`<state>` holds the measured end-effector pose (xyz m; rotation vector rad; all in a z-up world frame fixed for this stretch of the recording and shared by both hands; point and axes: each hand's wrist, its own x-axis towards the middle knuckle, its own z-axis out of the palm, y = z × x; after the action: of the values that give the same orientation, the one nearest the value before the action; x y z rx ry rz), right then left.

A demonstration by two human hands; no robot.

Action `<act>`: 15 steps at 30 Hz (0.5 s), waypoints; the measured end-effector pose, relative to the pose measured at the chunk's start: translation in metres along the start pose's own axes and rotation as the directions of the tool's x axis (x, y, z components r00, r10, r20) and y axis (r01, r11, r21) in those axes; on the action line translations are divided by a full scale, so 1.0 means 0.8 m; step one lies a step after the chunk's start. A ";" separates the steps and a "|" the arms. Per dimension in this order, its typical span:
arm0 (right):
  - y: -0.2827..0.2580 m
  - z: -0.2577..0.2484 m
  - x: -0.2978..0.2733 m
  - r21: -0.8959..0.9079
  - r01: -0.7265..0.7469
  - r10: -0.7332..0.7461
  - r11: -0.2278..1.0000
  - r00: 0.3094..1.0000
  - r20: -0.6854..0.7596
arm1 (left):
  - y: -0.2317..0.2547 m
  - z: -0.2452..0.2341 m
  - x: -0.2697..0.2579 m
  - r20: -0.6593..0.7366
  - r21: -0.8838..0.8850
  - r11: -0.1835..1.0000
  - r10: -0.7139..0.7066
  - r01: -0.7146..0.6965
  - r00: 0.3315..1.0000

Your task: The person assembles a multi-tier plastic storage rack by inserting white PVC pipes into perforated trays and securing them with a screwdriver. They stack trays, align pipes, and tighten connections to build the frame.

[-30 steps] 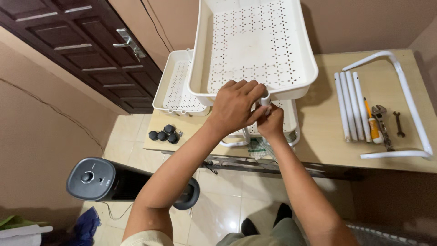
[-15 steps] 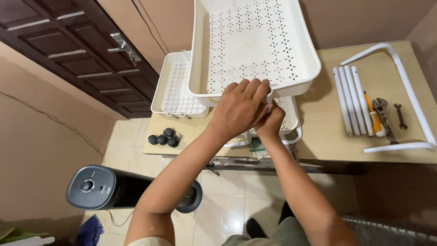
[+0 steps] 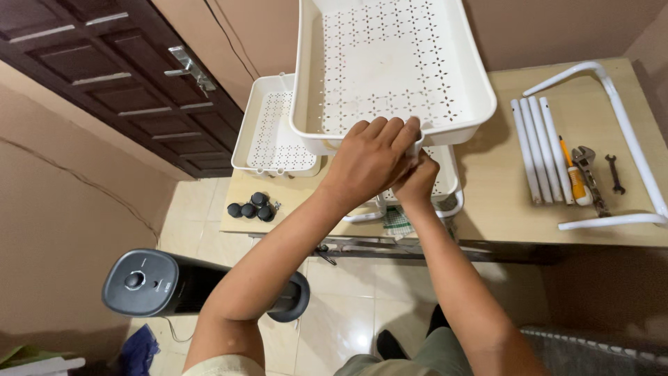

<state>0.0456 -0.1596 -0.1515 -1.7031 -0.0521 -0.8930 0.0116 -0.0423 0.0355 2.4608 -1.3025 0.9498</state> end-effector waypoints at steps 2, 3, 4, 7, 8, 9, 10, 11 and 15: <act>-0.006 -0.007 0.005 -0.002 0.029 -0.029 1.000 0.999 0.044 | -0.004 -0.004 -0.001 -0.007 -0.033 0.999 0.014 -0.014 1.000; -0.007 -0.009 0.008 0.007 0.051 -0.052 0.999 0.997 0.053 | -0.006 -0.005 -0.001 0.004 -0.029 1.000 0.000 0.001 1.000; -0.006 -0.011 0.011 0.017 0.073 -0.074 0.997 0.995 0.061 | -0.008 -0.008 -0.002 0.014 -0.025 1.000 -0.015 0.015 1.000; -0.002 -0.012 0.012 0.054 0.042 -0.047 0.998 0.994 0.100 | -0.007 -0.010 -0.007 0.006 0.023 0.998 -0.057 0.057 0.998; 0.001 -0.012 0.012 0.065 0.014 -0.022 0.998 0.993 0.115 | -0.006 -0.008 -0.009 -0.003 0.043 0.997 -0.071 0.071 0.998; 0.003 -0.013 0.012 0.068 -0.001 -0.009 0.998 0.989 0.144 | -0.006 -0.007 -0.010 -0.008 0.047 0.997 -0.065 0.065 0.998; 0.007 -0.016 0.013 0.070 -0.016 0.004 0.997 0.985 0.173 | -0.006 -0.005 -0.010 -0.013 0.052 0.997 -0.059 0.060 0.998; 0.010 -0.018 0.014 0.071 -0.032 0.017 0.997 0.979 0.203 | -0.007 -0.003 -0.011 -0.018 0.057 0.997 -0.054 0.055 0.998; 0.027 -0.032 0.030 0.271 -0.159 0.033 0.949 0.908 0.417 | -0.010 0.005 -0.016 -0.052 0.044 0.999 -0.022 0.024 0.998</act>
<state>0.0588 -0.1982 -0.1537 -1.5620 -0.3647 -0.4142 0.0148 -0.0310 0.0257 2.4613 -1.2474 1.0400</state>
